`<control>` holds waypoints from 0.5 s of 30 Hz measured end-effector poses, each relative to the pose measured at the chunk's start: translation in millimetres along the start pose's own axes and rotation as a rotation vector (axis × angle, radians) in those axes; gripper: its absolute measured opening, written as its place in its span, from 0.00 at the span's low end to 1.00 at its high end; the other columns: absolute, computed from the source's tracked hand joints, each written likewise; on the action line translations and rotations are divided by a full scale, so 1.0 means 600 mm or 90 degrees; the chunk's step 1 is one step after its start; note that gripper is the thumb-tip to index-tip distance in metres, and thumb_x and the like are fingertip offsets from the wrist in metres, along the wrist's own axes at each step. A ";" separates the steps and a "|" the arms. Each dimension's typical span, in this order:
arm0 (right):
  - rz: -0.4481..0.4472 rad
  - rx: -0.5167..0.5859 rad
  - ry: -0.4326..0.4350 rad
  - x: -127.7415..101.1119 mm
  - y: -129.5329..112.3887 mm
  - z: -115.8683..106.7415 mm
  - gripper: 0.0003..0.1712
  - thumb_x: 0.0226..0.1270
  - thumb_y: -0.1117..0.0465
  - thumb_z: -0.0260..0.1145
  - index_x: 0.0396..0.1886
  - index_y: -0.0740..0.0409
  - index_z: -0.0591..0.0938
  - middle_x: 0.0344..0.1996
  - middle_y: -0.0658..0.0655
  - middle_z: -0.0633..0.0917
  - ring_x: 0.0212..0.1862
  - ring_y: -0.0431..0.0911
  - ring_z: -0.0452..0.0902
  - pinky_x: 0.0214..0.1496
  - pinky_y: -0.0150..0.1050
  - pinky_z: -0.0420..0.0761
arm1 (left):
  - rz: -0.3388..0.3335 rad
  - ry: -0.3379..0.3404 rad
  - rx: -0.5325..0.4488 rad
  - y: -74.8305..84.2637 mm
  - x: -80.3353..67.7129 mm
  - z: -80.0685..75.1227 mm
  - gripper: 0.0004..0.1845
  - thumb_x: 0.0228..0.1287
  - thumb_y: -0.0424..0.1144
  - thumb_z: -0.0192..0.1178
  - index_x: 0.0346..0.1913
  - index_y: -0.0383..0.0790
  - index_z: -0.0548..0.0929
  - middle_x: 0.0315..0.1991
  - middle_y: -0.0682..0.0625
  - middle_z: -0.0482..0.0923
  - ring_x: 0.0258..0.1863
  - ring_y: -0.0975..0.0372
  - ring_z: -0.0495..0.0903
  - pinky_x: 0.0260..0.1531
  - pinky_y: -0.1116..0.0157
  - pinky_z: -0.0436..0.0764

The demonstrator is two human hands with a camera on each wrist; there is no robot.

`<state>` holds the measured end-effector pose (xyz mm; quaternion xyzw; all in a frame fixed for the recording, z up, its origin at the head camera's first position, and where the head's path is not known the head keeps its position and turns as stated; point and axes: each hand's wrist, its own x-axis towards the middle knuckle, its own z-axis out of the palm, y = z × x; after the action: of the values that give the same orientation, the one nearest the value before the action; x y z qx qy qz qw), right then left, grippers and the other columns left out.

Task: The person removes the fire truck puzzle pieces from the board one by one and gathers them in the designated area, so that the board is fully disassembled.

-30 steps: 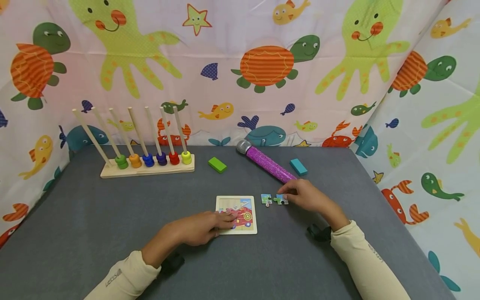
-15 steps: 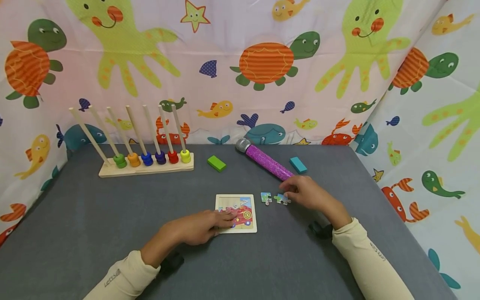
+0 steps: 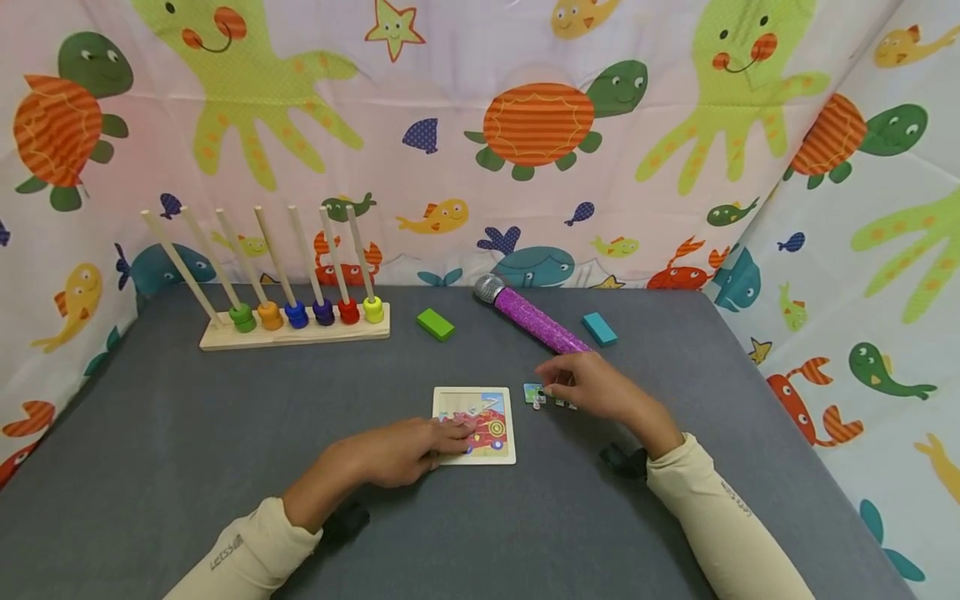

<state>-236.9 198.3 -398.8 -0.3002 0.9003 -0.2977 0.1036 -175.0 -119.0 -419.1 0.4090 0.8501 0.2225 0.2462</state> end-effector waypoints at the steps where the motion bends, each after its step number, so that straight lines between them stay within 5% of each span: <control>1: -0.005 0.001 -0.004 0.002 -0.002 0.003 0.14 0.66 0.67 0.67 0.50 0.65 0.84 0.36 0.50 0.85 0.37 0.43 0.77 0.38 0.38 0.79 | 0.000 -0.001 0.002 0.000 0.000 0.000 0.24 0.71 0.28 0.53 0.68 0.43 0.73 0.73 0.53 0.60 0.72 0.60 0.57 0.67 0.52 0.59; 15: -0.049 0.023 -0.040 0.032 -0.031 0.039 0.14 0.67 0.63 0.67 0.50 0.61 0.85 0.40 0.49 0.87 0.37 0.40 0.78 0.41 0.36 0.80 | 0.001 -0.004 0.009 -0.001 0.000 -0.001 0.24 0.72 0.29 0.53 0.69 0.43 0.72 0.73 0.53 0.60 0.72 0.60 0.56 0.67 0.53 0.60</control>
<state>-234.8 164.0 -406.4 -0.3422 0.8788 -0.3079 0.1259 -175.7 -119.1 -418.9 0.4120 0.8507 0.2152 0.2455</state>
